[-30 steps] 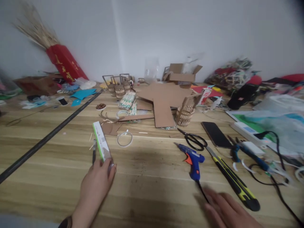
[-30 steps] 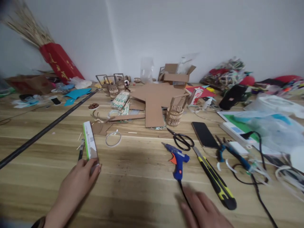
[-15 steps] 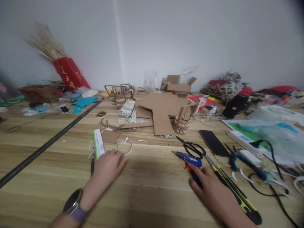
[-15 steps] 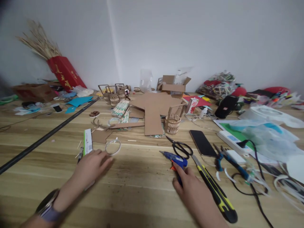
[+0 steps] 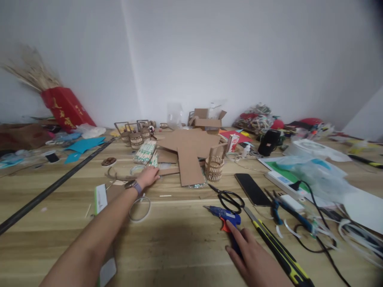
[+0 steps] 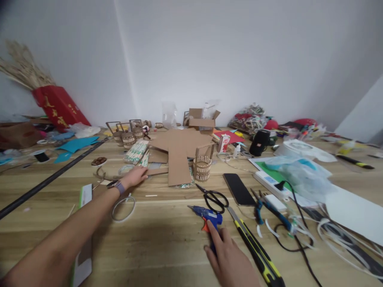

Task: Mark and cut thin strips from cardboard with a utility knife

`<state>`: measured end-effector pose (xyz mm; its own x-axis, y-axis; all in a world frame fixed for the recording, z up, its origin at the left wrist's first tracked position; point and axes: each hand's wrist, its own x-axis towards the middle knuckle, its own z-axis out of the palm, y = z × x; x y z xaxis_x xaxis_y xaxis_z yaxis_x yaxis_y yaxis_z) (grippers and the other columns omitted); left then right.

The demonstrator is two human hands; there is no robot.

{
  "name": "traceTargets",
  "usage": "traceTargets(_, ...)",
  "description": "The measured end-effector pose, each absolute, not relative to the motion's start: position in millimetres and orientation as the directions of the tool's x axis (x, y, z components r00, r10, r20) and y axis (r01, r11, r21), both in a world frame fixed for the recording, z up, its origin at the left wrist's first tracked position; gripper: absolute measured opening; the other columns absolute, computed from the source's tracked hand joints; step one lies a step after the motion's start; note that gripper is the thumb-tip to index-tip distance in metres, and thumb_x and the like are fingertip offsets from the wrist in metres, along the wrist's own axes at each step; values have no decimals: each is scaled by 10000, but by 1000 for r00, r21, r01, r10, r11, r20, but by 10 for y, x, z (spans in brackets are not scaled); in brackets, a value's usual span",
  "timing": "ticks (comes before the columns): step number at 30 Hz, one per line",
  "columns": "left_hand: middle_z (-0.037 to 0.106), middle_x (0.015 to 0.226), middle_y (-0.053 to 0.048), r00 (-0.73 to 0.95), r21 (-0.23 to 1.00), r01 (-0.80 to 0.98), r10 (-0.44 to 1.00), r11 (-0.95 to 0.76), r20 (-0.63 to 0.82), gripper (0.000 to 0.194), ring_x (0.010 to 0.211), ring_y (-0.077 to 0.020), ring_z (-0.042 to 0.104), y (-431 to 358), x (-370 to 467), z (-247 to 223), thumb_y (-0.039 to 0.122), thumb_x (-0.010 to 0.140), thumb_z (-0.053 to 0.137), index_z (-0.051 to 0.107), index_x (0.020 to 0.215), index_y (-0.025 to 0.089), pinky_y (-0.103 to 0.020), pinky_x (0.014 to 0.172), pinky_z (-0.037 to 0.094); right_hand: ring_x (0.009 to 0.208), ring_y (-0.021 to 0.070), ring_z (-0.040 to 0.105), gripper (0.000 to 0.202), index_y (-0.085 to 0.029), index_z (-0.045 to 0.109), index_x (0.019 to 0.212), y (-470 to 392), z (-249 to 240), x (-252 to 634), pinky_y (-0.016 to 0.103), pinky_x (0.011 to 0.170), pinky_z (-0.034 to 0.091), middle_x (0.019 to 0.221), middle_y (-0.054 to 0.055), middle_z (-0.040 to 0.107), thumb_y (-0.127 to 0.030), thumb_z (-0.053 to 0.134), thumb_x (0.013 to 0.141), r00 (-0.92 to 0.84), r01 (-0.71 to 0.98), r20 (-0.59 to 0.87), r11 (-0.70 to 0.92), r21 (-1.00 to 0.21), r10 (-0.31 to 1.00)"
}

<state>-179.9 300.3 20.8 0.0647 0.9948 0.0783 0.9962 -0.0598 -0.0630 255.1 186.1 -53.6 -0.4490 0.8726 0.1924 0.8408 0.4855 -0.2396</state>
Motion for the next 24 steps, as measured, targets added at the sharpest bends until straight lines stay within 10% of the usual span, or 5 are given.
traceTargets(9,629,1178,-156,35,-134,991,983,-11,179,287,1112,-296,589,2848,-2253,484,270,947,570,638,1205,162,-385,985,449,860,318,753,550,-273,595,1411,1946,-303,2516,395,673,604,1093,142,731,-510,506,923,-397,905,64,402,-140,915)
traceTargets(17,592,1268,-221,-102,-228,960,959,165,265,355,1251,-407,510,2264,-2740,672,177,973,405,600,1265,130,-716,1123,194,874,349,736,496,-289,635,1345,1998,-85,2319,418,675,568,1038,145,747,-479,531,898,-362,932,-16,362,-2,932)
traceTargets(24,569,1351,-156,-127,-265,943,952,203,278,447,1315,-347,495,1823,-2970,893,196,1038,267,515,1401,114,-640,1141,249,895,321,750,534,-209,521,1471,1982,-90,2241,362,642,544,1132,171,734,-362,426,968,-323,946,-45,322,-30,945)
